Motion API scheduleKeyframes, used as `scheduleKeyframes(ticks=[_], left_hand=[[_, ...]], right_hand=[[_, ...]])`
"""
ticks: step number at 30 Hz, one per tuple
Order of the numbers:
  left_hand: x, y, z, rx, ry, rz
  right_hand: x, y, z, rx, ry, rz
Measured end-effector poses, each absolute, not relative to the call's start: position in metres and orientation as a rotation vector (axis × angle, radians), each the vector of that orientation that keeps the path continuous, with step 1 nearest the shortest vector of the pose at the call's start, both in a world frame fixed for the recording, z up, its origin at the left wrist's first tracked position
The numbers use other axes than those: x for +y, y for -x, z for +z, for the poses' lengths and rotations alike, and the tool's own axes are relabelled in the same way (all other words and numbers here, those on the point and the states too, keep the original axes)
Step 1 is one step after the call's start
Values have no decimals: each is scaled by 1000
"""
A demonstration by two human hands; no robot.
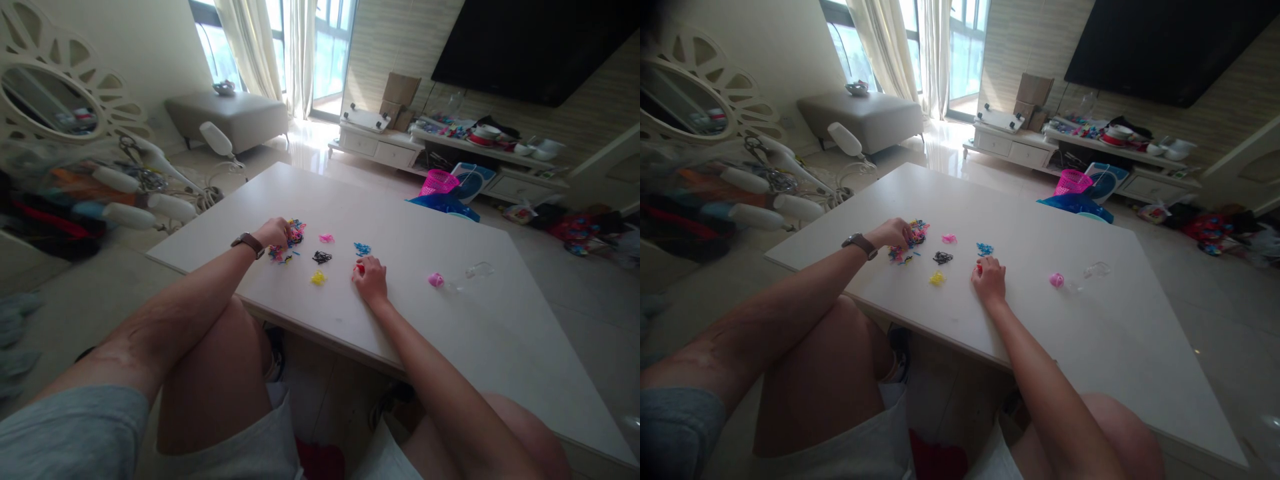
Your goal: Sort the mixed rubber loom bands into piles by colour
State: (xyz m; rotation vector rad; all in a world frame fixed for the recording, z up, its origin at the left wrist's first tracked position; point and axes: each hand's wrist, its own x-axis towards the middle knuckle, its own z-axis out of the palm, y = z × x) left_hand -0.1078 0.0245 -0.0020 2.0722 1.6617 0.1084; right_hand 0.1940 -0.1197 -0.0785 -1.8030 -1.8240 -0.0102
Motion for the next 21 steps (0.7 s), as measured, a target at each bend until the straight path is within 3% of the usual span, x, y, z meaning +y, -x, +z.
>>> scheduleKeyframes(ticks=[21], left_hand=[[23, 129, 15, 1602, -1891, 205]], right_hand=[[-119, -194, -77, -1844, 1805, -20]])
